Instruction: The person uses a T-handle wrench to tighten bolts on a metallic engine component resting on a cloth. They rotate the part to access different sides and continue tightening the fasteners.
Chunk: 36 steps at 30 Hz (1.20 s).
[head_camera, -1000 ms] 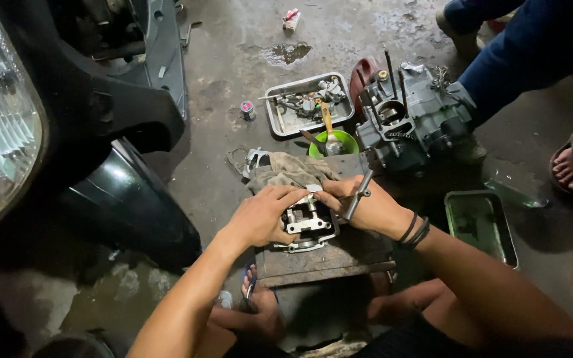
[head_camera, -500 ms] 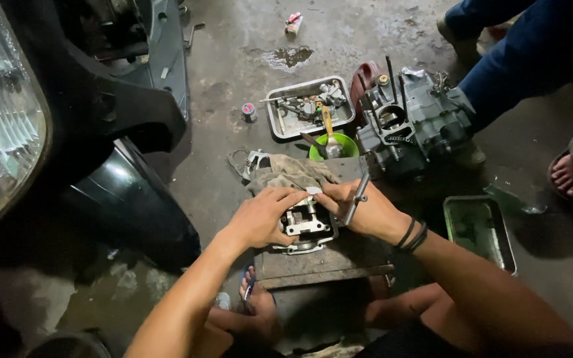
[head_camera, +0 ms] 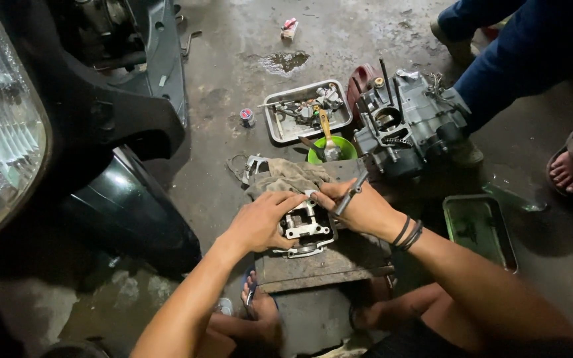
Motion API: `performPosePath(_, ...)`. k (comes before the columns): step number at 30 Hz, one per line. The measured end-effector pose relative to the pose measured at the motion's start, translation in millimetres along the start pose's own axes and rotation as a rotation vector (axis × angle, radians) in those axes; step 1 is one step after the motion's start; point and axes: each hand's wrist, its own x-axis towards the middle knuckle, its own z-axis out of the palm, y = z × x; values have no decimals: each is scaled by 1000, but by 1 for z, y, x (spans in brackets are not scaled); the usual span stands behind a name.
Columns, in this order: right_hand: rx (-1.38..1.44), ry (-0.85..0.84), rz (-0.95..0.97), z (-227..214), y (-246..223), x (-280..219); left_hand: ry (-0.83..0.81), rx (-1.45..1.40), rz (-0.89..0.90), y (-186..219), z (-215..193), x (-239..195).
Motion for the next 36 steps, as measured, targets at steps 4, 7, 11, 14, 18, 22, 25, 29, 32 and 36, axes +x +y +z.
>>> performPosePath(4,-155,5,-67,7,13,4,-17,-8,-15,2,-2,0)
performPosePath(7,-124,4,-34,5,11,1,-25,-12,-23,1,-2,1)
performPosePath(11,-61,-12,13,-2,1,-5,-15,-6,-23,0,0,0)
performPosePath(14,12,-18,12,-4,1,-5,-25,-11,-22,3,-4,0)
performPosePath(18,-9,-20,-26,-10,-4,-6,-32,-14,-25,3,-5,0)
performPosePath(22,10,-26,-7,-5,1,-3,-28,-10,-18,2,-5,1)
performPosePath(25,32,-37,-8,-7,-2,-2,-32,-9,-13,1,-4,1)
performPosePath(29,40,-61,-33,-9,-3,0,-30,-1,-12,3,-6,0)
performPosePath(32,34,-56,-42,-7,-1,0,-32,-1,-14,3,-6,1)
performPosePath(36,-20,-48,-47,-11,-7,-5,-38,-5,-22,3,-5,1)
